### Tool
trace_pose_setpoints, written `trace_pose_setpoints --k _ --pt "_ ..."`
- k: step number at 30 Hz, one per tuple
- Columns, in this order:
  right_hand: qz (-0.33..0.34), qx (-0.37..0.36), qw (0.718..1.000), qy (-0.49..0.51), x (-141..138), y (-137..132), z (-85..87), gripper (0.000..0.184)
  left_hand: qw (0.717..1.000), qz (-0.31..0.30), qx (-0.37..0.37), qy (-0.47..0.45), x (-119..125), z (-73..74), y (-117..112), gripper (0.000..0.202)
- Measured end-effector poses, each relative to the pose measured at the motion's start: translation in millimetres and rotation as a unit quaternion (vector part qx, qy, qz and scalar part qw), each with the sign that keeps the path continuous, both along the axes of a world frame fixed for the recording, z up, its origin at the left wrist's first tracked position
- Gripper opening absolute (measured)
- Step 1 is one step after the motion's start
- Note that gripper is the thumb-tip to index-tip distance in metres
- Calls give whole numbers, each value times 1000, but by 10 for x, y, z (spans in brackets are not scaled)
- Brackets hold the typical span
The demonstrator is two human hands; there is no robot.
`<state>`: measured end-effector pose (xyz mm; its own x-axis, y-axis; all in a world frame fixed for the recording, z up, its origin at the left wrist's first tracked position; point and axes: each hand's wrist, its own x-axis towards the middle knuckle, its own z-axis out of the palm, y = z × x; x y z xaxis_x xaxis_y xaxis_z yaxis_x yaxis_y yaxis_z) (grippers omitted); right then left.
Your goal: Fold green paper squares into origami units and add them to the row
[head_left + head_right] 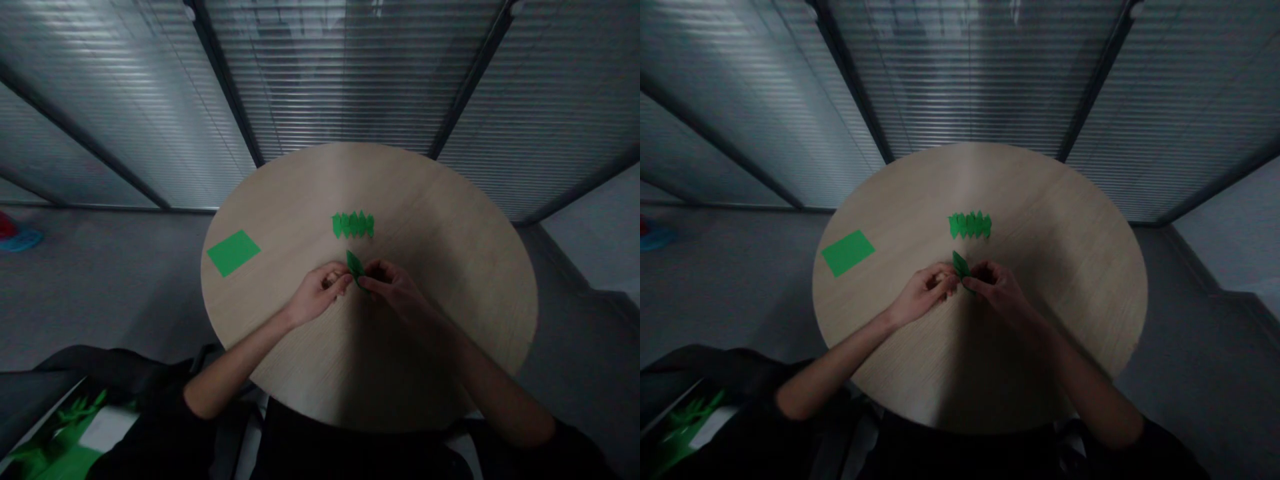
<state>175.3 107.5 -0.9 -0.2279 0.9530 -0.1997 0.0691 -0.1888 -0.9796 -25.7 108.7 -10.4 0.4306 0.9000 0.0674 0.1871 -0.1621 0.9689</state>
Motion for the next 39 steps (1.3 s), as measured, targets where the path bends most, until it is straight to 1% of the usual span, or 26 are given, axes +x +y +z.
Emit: trace_pose_setpoints --k 1,3,5,7,9,11,14,18,21,24,27,32,39 --pt "0 -5 1000 18 -10 -9 2 34 1000 -9 -21 -19 36 20 -27 27" --pt "-1 -5 999 40 -27 -26 -7 36 998 -2 -36 -51 93 44 -73 30" --pt "5 -3 999 44 -38 -38 -27 36 997 10 -37 -61 120 42 -100 30" --pt "19 -5 999 37 -46 -47 -48 35 998 28 -24 -51 119 22 -108 28" --pt "33 7 999 23 -55 -51 -62 31 998 51 12 -23 102 1 -106 26" --pt "28 34 999 11 -65 -52 -72 27 995 69 69 10 85 -8 -105 25" --pt "16 60 998 8 -67 -46 -80 22 988 72 132 45 75 6 -116 27" --pt "14 24 999 46 -44 -45 -83 22 983 74 159 59 85 48 -147 26" --pt "7 -2 995 95 -37 -61 -74 22 973 100 200 51 91 70 -175 24" --pt "5 -27 989 146 -50 -84 -67 24 957 118 263 43 86 66 -198 15" --pt "4 -31 985 169 -69 -97 -76 25 938 118 323 41 69 30 -203 6" --pt "-7 -13 981 195 -82 -106 -101 21 886 130 441 66 28 -31 -182 8" --pt "-7 8 981 194 -79 -120 -104 22 817 134 548 122 -20 -10 -173 9"
